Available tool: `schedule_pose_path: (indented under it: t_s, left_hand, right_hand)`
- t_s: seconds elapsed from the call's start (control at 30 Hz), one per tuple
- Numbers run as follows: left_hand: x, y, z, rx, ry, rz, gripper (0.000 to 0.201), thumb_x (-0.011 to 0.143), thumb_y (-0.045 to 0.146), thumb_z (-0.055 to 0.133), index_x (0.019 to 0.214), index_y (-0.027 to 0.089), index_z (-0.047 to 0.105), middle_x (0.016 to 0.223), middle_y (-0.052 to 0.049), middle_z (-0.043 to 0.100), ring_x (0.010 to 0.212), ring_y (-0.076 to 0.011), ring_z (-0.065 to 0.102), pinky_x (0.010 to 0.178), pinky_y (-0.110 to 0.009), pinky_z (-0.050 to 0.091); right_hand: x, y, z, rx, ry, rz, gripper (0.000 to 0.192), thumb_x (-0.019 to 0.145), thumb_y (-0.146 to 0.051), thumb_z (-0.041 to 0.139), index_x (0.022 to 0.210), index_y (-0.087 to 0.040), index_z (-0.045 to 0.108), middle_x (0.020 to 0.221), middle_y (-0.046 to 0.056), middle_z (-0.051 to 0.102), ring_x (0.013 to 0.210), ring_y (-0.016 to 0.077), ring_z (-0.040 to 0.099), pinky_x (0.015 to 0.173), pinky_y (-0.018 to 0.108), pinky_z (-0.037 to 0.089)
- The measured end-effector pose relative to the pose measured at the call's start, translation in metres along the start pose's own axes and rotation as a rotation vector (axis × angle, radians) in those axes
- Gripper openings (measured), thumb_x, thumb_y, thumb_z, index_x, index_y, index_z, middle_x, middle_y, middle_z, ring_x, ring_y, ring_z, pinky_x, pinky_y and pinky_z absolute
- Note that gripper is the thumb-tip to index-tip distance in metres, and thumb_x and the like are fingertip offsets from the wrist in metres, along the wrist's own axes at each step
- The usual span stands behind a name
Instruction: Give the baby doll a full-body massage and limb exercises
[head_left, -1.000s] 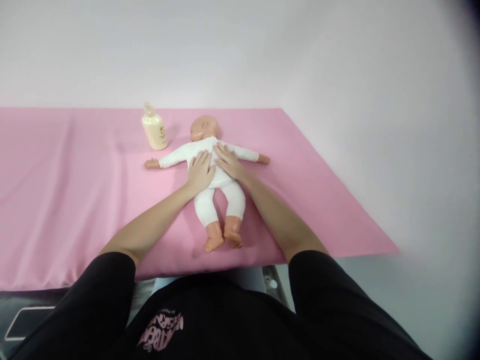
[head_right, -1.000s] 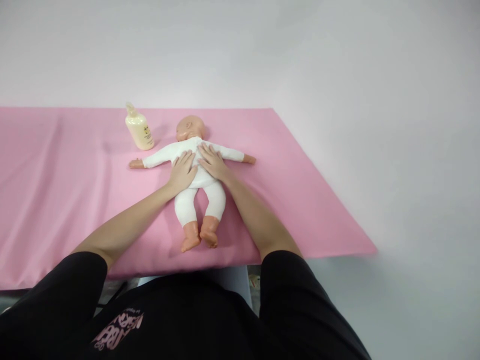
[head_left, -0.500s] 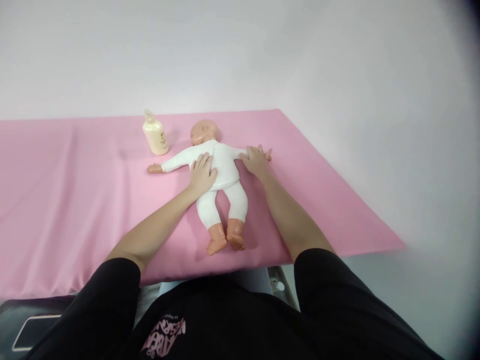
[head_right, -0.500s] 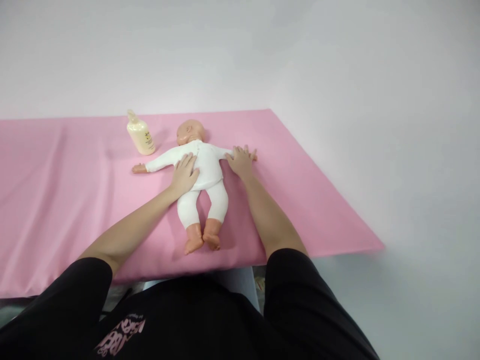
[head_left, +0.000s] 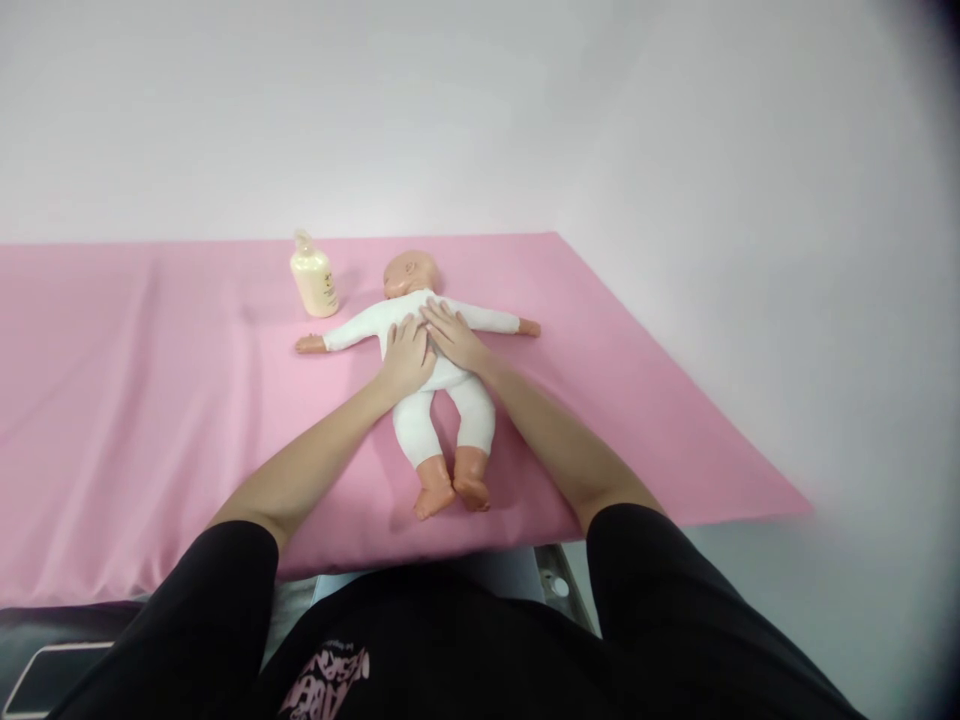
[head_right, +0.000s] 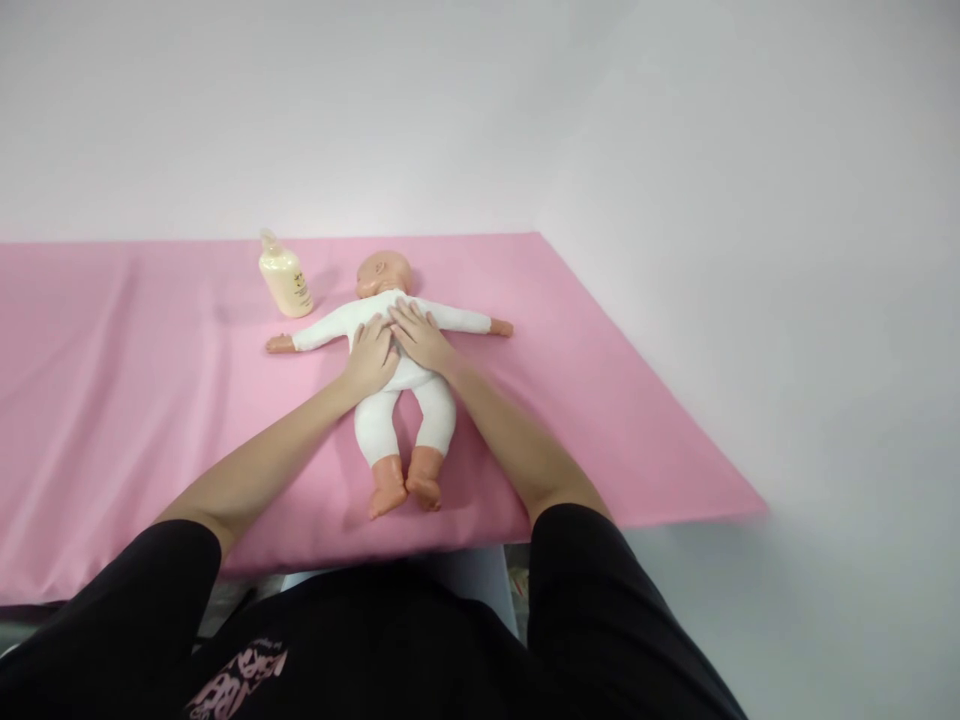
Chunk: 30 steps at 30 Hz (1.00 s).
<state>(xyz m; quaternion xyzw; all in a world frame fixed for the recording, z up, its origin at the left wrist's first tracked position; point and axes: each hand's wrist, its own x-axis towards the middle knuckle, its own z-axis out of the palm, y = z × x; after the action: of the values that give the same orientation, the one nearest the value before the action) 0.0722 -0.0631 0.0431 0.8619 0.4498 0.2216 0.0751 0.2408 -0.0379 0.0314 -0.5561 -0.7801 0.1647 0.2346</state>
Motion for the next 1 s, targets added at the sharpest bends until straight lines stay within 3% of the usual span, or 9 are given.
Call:
schedule_pose_path:
  t_s: [0.13,0.27,0.43,0.6,0.77,0.87,1.0]
  left_hand:
    - [0.007,-0.021,-0.006,-0.034,0.086,-0.039,0.054,0.098,0.02,0.038,0.15,0.009,0.048,0.165,-0.02,0.041,0.162,-0.0299,0.023,0.132,-0.054,0.016]
    - [0.015,-0.053,-0.005,-0.035,0.058,-0.126,0.058,0.105,0.028,0.027,0.159,0.011,0.039,0.169,-0.016,0.038,0.159,-0.0263,0.032,0.132,-0.051,0.02]
    - [0.017,-0.082,-0.001,0.064,0.087,-0.268,0.061,0.107,0.036,0.027,0.156,0.005,0.043,0.162,-0.018,0.048,0.151,-0.0293,0.044,0.128,-0.041,0.029]
    - [0.014,-0.097,-0.011,0.272,0.091,-0.359,0.055,0.107,0.041,0.028,0.138,0.012,0.062,0.141,-0.017,0.067,0.133,-0.0346,0.056,0.118,-0.046,0.035]
    - [0.014,-0.11,-0.021,0.348,0.087,-0.437,0.056,0.106,0.042,0.026,0.125,0.012,0.07,0.132,-0.019,0.07,0.126,-0.038,0.058,0.113,-0.049,0.037]
    - [0.013,-0.115,-0.026,0.358,0.107,-0.481,0.056,0.105,0.039,0.027,0.127,0.011,0.07,0.134,-0.02,0.068,0.126,-0.039,0.058,0.11,-0.05,0.038]
    - [0.012,-0.118,-0.031,0.341,0.081,-0.52,0.054,0.104,0.037,0.029,0.127,0.01,0.069,0.136,-0.022,0.067,0.126,-0.0412,0.058,0.106,-0.052,0.04]
  right_hand:
    - [-0.009,-0.012,-0.001,-0.106,-0.093,-0.028,0.073,0.103,-0.05,0.035,0.169,-0.02,0.023,0.178,0.008,0.012,0.167,0.0342,0.006,0.132,0.066,0.008]
    - [-0.019,-0.03,-0.005,-0.184,-0.154,-0.097,0.07,0.104,-0.048,0.038,0.168,-0.022,0.025,0.178,0.006,0.015,0.167,0.0334,0.008,0.133,0.066,0.005]
    - [-0.023,-0.037,-0.009,-0.174,-0.176,-0.152,0.064,0.106,-0.045,0.036,0.167,-0.027,0.03,0.177,0.002,0.019,0.167,0.0317,0.008,0.133,0.066,0.003]
    - [-0.018,-0.02,-0.009,-0.065,-0.141,-0.143,0.064,0.106,-0.051,0.034,0.167,-0.031,0.028,0.178,0.001,0.018,0.167,0.0286,0.009,0.134,0.063,0.003]
    - [-0.012,0.005,-0.007,-0.023,-0.054,0.029,0.068,0.105,-0.054,0.03,0.168,-0.029,0.025,0.179,0.002,0.012,0.167,0.0324,0.007,0.132,0.066,0.005]
    - [-0.01,0.026,-0.007,-0.066,0.01,0.125,0.07,0.105,-0.052,0.027,0.168,-0.022,0.025,0.177,0.009,0.019,0.166,0.0319,0.016,0.133,0.064,0.006]
    - [-0.01,0.05,-0.007,-0.172,0.131,0.202,0.071,0.106,-0.05,0.022,0.163,-0.012,0.037,0.172,0.015,0.034,0.163,0.0334,0.024,0.134,0.06,0.009]
